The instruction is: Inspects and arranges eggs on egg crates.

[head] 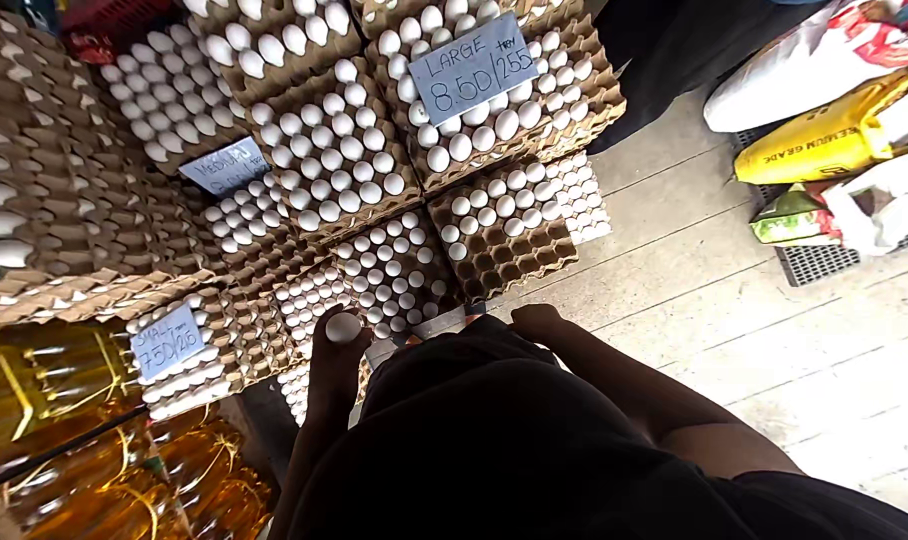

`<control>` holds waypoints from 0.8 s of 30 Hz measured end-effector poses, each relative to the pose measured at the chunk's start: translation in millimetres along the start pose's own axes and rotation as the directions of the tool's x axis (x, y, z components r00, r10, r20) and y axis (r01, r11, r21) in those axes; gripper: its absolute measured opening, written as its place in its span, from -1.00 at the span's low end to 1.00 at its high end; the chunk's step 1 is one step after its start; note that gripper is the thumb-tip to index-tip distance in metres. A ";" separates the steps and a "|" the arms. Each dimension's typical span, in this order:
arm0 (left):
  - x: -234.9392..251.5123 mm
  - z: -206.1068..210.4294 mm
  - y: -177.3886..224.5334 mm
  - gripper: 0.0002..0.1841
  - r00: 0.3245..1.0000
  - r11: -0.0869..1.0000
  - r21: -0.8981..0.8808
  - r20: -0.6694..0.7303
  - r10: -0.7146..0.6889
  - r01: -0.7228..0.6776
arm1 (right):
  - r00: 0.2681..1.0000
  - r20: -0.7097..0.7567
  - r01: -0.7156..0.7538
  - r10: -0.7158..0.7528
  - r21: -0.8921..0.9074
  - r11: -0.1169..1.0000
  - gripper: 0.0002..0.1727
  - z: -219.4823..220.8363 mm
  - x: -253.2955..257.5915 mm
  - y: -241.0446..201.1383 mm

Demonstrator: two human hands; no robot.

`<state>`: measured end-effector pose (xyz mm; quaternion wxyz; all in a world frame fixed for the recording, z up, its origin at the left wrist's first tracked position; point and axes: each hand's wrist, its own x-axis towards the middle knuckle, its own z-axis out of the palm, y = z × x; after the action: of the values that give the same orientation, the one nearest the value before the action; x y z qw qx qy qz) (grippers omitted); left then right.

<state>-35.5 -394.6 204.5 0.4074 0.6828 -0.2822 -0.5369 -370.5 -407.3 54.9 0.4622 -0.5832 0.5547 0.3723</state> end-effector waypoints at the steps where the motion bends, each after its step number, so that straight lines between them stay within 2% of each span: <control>1: -3.6 4.0 -1.7 -0.24 1.000 1.000 -0.013 -0.005 0.005 -0.005 | 1.000 -0.020 0.005 -0.004 0.058 0.998 -0.36 4.2 7.8 12.7; 3: -10.2 11.0 -7.0 -0.21 1.000 0.999 -0.043 -0.016 0.021 -0.022 | 0.996 -0.078 0.065 -0.042 0.317 0.946 -0.31 14.2 31.2 43.2; 4: -13.4 14.5 -9.9 -0.20 0.999 0.998 -0.057 -0.021 0.032 -0.033 | 0.993 -0.108 0.092 -0.043 0.502 0.860 -0.27 17.9 41.9 55.8; 6: -22.1 19.4 -15.1 -0.21 0.998 0.996 -0.077 -0.041 0.051 -0.054 | 0.992 -0.126 0.113 -0.018 0.810 0.576 -0.26 18.2 50.0 67.1; 7: -27.9 21.4 -17.6 -0.22 0.997 0.995 -0.083 -0.047 0.057 -0.061 | 0.993 -0.117 0.114 -0.017 0.907 0.405 -0.36 14.9 48.4 67.6; 9: -39.8 23.2 -25.1 -0.24 0.996 0.991 -0.110 -0.065 0.069 -0.075 | 0.997 -0.061 0.064 -0.046 0.996 0.061 -0.75 6.9 42.8 65.0; 10: -45.2 23.2 -29.4 -0.22 0.995 0.988 -0.132 -0.070 0.068 -0.076 | 0.997 -0.036 0.033 -0.072 0.998 -0.052 -0.65 6.0 43.1 65.6; 11: -49.4 23.7 -33.0 -0.21 0.995 0.987 -0.144 -0.078 0.066 -0.077 | 0.996 -0.026 0.015 -0.089 0.993 -0.117 -0.56 5.3 44.5 66.9; 14: -61.3 20.1 -42.3 -0.19 0.995 0.983 -0.167 -0.082 0.062 -0.075 | 0.998 -0.017 0.007 -0.064 0.989 -0.148 -0.47 5.7 50.7 65.8; 18: -80.0 5.8 -55.9 -0.21 0.992 0.975 -0.197 -0.090 0.085 -0.101 | 0.999 -0.035 0.040 0.027 0.982 -0.186 -0.45 12.9 58.5 62.0; 24: -125.2 -45.4 -95.3 -0.24 0.978 0.949 -0.263 -0.158 0.135 -0.173 | 0.957 -0.221 0.258 0.189 0.944 -0.204 -0.49 12.7 29.4 52.0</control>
<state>-29.8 -231.6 189.7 0.5576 0.6308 -0.2284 -0.4888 -417.8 -401.9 16.7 0.6665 -0.0693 0.6796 -0.2984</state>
